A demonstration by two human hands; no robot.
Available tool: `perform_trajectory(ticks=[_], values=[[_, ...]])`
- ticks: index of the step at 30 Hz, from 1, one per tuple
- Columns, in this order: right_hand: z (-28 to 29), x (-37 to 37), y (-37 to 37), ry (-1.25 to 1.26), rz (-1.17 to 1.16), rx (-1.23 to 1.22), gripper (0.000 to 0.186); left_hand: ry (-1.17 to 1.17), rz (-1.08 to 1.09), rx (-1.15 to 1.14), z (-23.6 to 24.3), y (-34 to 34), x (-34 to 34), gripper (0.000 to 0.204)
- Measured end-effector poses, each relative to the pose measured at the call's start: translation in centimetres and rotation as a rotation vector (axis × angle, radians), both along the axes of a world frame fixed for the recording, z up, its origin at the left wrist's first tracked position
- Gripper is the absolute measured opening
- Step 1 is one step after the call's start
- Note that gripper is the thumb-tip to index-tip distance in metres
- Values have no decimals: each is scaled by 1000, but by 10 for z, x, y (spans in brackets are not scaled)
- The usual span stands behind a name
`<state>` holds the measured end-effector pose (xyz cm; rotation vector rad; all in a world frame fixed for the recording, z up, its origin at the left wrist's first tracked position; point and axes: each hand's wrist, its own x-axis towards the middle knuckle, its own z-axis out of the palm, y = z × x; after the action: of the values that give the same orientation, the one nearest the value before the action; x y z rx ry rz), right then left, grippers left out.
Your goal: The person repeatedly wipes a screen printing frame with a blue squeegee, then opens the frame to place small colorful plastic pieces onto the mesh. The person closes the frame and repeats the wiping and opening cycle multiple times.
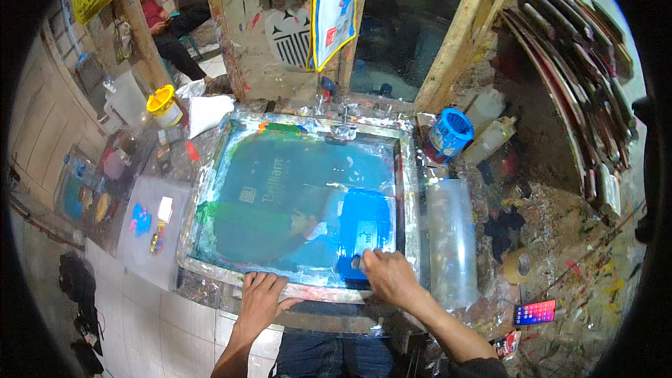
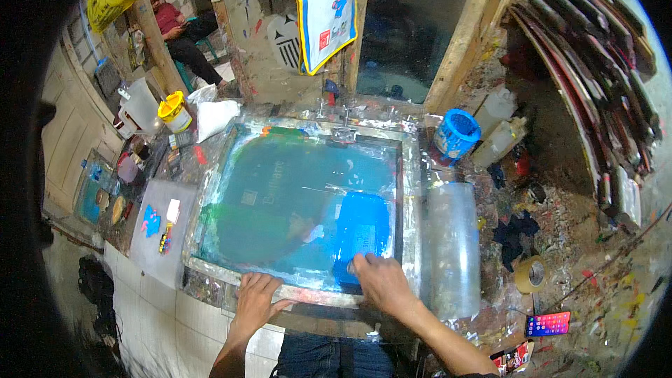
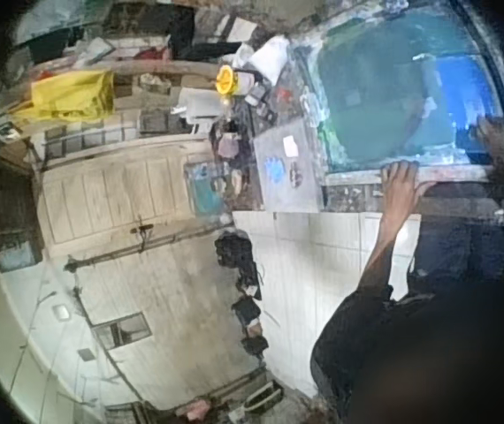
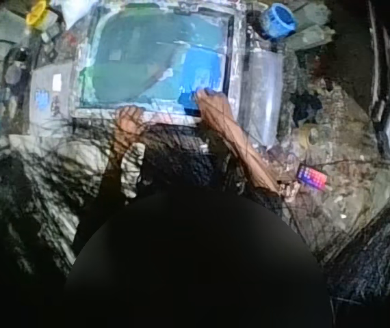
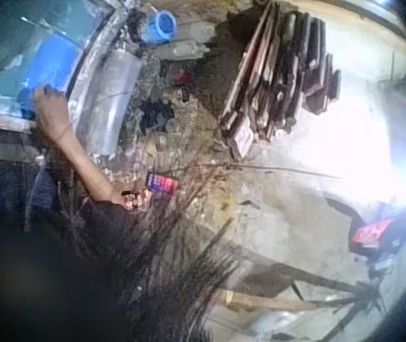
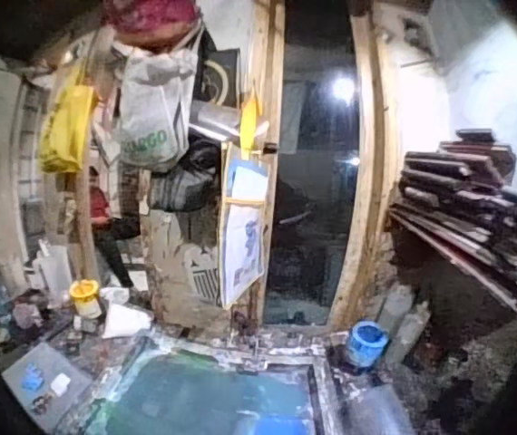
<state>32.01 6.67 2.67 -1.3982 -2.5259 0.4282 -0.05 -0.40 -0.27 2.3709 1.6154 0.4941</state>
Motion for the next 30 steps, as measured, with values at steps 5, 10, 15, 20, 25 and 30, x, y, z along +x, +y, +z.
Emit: perform_trajectory(ticks=[5,10,15,20,25,30], values=[[18,-8,-34,-105,-5,-2,25,54,-13,14,10,-1,4,49],[58,-29,-54,-121,-194,386,43,86,-86,187,76,14,1,46],[143,-40,-3,82,-208,663,41,-87,217,738,122,27,34,38],[236,-31,75,152,-235,721,53,-159,-311,92,27,-21,186,54],[308,-21,145,68,-185,592,60,-246,-422,-270,-10,-47,209,65],[333,-1,215,28,-42,689,63,184,469,-278,7,-52,141,91]])
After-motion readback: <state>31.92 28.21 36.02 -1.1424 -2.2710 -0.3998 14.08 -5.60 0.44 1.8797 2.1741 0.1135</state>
